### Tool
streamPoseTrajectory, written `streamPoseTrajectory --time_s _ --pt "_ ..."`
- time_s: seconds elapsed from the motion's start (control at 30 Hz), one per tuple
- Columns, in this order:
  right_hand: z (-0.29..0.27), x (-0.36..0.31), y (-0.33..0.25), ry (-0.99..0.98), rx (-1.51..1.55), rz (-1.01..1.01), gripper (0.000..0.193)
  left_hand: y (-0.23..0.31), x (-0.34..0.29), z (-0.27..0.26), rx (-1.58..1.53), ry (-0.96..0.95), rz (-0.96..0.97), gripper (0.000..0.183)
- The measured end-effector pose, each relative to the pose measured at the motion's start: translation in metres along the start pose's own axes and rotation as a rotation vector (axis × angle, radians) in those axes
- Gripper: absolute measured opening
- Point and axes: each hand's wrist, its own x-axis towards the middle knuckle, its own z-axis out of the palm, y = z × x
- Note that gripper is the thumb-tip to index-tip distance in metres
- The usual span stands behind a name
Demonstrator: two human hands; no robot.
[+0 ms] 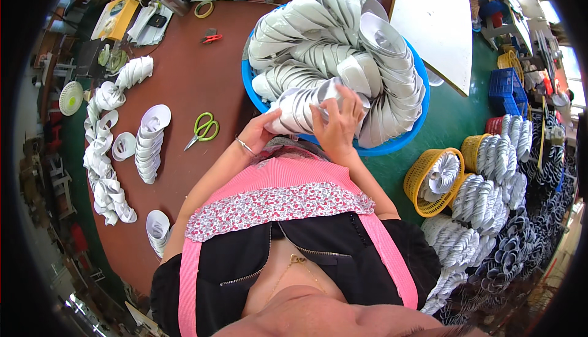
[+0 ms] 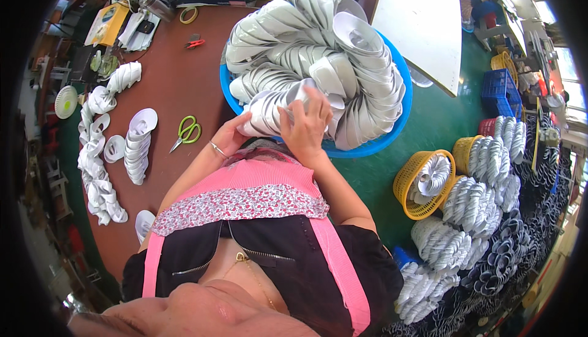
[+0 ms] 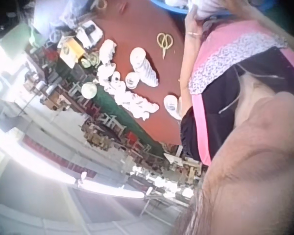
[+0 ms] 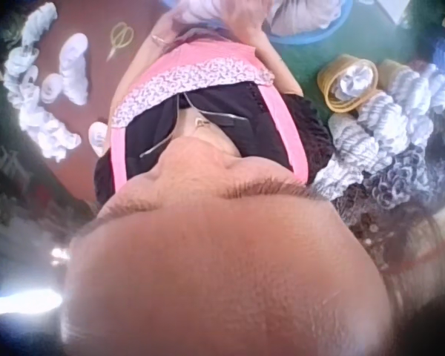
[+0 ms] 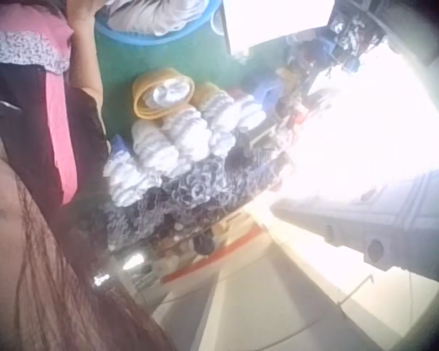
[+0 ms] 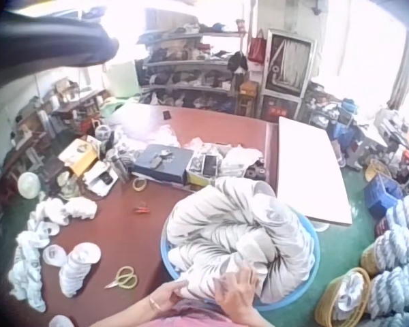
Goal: Sorting and stacking white shoe components on a worktable in a factory setting.
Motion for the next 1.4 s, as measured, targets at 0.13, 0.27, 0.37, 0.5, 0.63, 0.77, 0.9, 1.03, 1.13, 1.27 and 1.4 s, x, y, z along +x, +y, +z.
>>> streamPoseTrajectory --time_s 0.13,0.27,0.37,0.5,0.63,0.77,0.9,1.03,1.13,1.27,1.4 --pt "0.006 0.003 0.015 -0.204 0.029 0.234 0.049 -0.009 -0.019 0.004 0.208 0.161 0.085 0.048" --pt "-0.011 0.014 0.024 -0.764 0.078 0.385 0.066 -0.016 -0.028 0.001 0.192 0.135 0.183 0.047" --pt "-0.004 0.006 0.033 -0.887 0.304 0.346 0.065 -0.024 -0.033 -0.003 0.259 0.083 0.229 0.049" --pt "0.010 -0.017 0.023 -0.961 0.382 0.364 0.070 -0.026 -0.034 0.000 0.306 0.128 0.240 0.048" --pt "0.028 -0.049 0.004 -0.828 0.632 0.533 0.080 -0.023 -0.036 0.000 0.386 0.158 0.367 0.042" --pt "0.034 -0.058 0.003 -0.752 0.715 0.546 0.064 -0.022 -0.039 -0.007 0.536 0.179 0.497 0.039" --pt "0.029 -0.045 -0.004 -0.732 0.808 0.521 0.052 -0.019 -0.046 -0.012 0.543 0.215 0.499 0.041" --pt "0.022 -0.029 -0.018 -0.637 0.803 0.399 0.052 -0.010 -0.058 0.002 0.725 0.220 0.658 0.044" --pt "0.021 -0.019 -0.026 -0.556 0.696 0.220 0.053 -0.006 -0.064 0.004 0.702 0.237 0.675 0.050" --pt "0.014 -0.006 -0.032 -0.606 0.773 0.199 0.053 0.008 -0.076 0.010 0.555 0.257 0.612 0.051" --pt "0.011 0.004 -0.030 -0.687 0.931 0.223 0.051 0.017 -0.089 -0.001 0.369 0.245 0.565 0.054"
